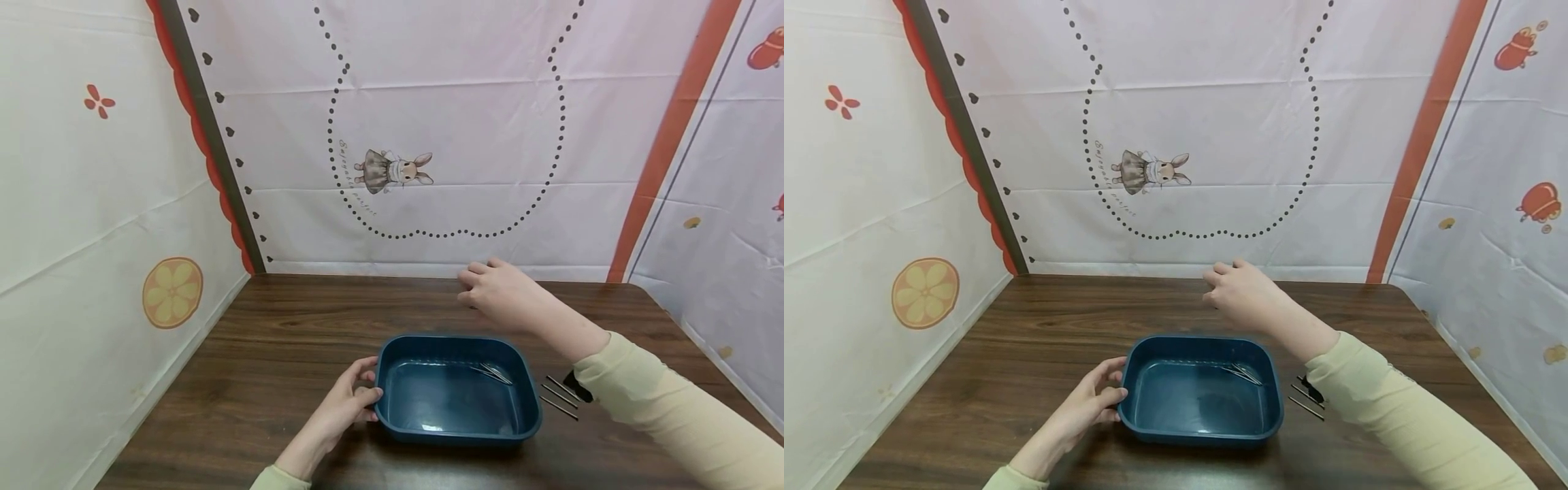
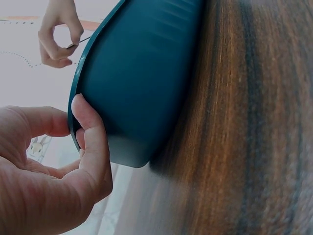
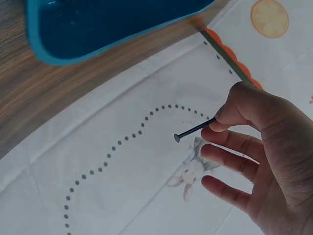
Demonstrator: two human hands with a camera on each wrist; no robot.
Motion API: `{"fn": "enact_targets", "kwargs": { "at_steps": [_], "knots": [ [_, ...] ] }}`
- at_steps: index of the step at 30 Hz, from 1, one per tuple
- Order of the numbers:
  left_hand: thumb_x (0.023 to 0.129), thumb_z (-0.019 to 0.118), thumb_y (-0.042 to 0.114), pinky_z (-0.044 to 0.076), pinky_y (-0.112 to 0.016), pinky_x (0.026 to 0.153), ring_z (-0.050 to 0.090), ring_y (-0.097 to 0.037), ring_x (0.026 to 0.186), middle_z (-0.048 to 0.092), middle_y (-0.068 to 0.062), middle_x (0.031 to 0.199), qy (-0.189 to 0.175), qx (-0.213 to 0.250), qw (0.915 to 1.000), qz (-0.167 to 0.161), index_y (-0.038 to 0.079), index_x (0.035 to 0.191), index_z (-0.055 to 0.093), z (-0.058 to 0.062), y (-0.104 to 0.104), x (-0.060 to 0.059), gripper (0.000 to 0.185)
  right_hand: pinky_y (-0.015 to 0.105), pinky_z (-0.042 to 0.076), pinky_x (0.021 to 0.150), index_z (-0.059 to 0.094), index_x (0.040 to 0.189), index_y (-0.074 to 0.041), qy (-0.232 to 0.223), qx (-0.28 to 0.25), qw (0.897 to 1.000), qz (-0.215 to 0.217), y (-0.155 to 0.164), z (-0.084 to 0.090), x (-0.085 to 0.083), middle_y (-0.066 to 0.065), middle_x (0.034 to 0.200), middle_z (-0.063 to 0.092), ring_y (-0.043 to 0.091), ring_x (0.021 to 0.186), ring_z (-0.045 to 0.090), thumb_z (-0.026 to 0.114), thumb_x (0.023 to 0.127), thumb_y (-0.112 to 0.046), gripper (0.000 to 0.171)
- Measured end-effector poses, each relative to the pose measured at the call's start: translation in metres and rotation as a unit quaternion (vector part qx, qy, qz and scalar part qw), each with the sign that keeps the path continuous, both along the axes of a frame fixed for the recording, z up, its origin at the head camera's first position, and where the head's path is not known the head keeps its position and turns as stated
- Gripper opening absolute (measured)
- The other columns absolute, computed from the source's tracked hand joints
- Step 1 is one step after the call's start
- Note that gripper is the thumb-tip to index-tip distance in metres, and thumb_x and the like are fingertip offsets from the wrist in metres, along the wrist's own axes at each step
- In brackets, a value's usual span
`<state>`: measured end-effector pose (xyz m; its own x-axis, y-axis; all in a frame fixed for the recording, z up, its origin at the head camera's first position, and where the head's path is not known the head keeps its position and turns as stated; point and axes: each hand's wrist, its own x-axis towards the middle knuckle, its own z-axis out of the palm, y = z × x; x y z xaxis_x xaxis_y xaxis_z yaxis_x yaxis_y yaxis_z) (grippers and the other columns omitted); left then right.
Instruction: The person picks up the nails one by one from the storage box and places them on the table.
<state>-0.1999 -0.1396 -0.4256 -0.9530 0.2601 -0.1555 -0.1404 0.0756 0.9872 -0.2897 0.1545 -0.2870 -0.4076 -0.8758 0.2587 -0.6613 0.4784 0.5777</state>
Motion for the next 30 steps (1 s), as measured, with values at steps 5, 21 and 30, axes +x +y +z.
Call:
{"fn": "enact_targets", "kwargs": {
  "at_steps": [5, 21, 30],
  "knots": [
    [0.095, 0.056, 0.005, 0.054, -0.024, 0.063, 0.058, -0.016, 0.083, 0.04, -0.019, 0.125, 0.004, 0.0, 1.0, 0.004, 0.002, 0.15, 0.031, -0.001, 0.0, 0.001, 0.061, 0.031, 0.037, 0.066, 0.074, 0.086, -0.023, -0.02, -0.011, 1.0, -0.017, 0.009, 0.0, -0.001, -0.001, 0.084, 0.054, 0.017, 0.077, 0.046, 0.081, 0.074, -0.019, 0.015],
    [0.094, 0.056, 0.005, 0.055, -0.025, 0.064, 0.058, -0.016, 0.083, 0.039, -0.019, 0.125, 0.002, -0.002, 1.0, 0.002, 0.002, 0.15, 0.031, -0.001, 0.0, 0.0, 0.061, 0.03, 0.03, 0.063, 0.052, 0.064, -0.023, -0.102, -0.074, 0.986, -0.11, 0.061, -0.005, 0.002, -0.004, 0.075, 0.04, 0.015, 0.077, 0.039, 0.077, 0.071, -0.007, 0.031],
    [0.095, 0.056, 0.005, 0.055, -0.026, 0.064, 0.058, -0.016, 0.083, 0.04, -0.018, 0.123, 0.0, -0.005, 1.0, 0.004, 0.001, 0.15, 0.03, -0.002, 0.001, 0.0, 0.061, 0.028, 0.028, 0.06, 0.041, 0.058, -0.023, -0.121, -0.091, 0.977, -0.147, 0.081, -0.012, 0.006, -0.003, 0.074, 0.04, 0.014, 0.074, 0.039, 0.075, 0.072, -0.007, 0.04]
  ]
}}
